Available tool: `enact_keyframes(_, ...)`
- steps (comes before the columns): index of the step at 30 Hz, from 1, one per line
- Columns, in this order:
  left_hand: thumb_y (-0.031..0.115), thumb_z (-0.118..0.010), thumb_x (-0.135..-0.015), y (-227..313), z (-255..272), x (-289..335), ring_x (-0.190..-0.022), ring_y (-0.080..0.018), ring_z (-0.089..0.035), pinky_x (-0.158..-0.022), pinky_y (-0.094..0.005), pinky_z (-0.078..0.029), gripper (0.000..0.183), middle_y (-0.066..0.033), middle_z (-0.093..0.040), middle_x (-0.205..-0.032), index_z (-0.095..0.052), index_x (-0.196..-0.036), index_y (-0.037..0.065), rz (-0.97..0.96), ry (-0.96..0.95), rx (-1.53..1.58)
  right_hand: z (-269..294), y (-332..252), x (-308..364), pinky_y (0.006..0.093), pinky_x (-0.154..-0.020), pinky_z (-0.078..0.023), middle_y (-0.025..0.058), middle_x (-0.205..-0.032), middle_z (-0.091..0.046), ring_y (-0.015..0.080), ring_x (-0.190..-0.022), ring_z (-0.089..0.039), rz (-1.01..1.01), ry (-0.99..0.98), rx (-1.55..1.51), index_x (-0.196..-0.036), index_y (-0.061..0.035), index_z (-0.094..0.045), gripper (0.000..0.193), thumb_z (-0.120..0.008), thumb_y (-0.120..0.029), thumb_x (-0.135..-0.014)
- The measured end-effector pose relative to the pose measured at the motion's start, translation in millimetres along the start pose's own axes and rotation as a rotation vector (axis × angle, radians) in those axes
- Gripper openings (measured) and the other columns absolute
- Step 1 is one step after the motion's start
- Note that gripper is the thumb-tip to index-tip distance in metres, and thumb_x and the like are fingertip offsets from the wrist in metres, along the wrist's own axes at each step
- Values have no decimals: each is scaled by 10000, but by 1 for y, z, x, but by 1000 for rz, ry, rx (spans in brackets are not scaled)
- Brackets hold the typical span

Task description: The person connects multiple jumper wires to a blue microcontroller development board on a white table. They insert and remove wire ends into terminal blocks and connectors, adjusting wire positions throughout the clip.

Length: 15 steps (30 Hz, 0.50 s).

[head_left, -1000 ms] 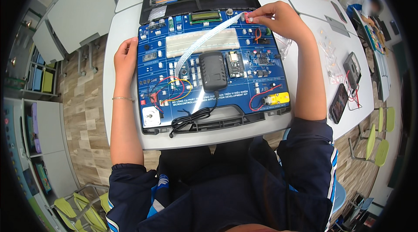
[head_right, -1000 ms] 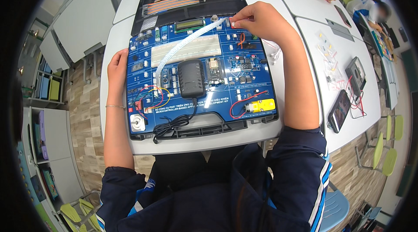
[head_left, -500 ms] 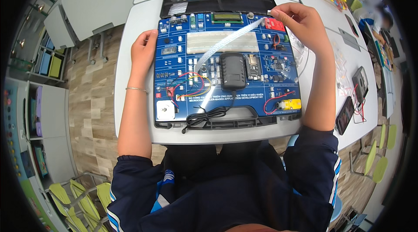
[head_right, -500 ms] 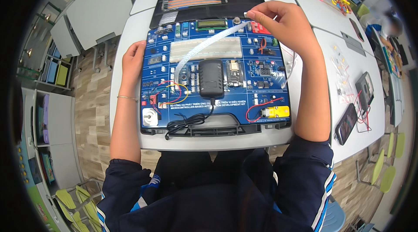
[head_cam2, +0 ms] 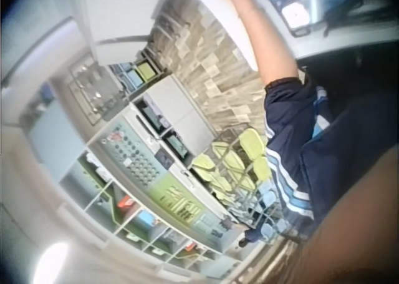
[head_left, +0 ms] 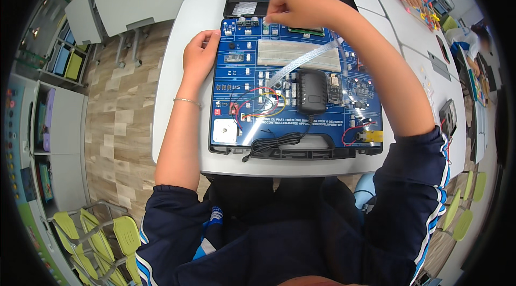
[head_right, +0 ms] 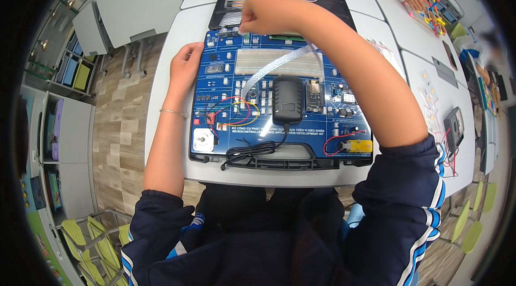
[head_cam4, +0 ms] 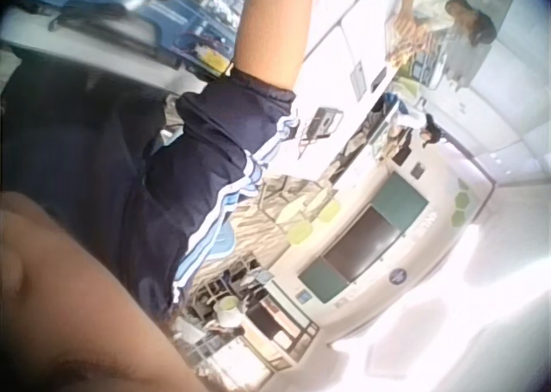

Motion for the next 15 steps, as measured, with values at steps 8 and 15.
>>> enact_keyframes(8, 421, -612, -920, 3, 1, 0, -695, -107, -611, -682, -254, -491, 370, -22, -696, -803, -726, -1016, 83, 3, 22, -51, -49, -13, -63, 361, -636, -536, 113, -728, -701, 239, -681, -683, 23, -118, 307, -776, -54, -731, 134, -730, -188, -773)
enact_keyframes(15, 442, -614, -906, 6, 4, 1, -682, -123, -608, -674, -266, -487, 372, -15, -692, -802, -733, -997, 102, 27, 32, -115, -51, -37, -68, 395, -722, -558, 143, -842, -712, 279, -819, -699, -10, -269, 526, -856, -58, -737, 121, -712, -140, -772)
Point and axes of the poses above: each hand's wrist, its own x-axis away from the middle knuckle, its own z-axis out of the back of the hand, y = z × x, the point moved 7 cm from there along -x, towards the middle knuckle
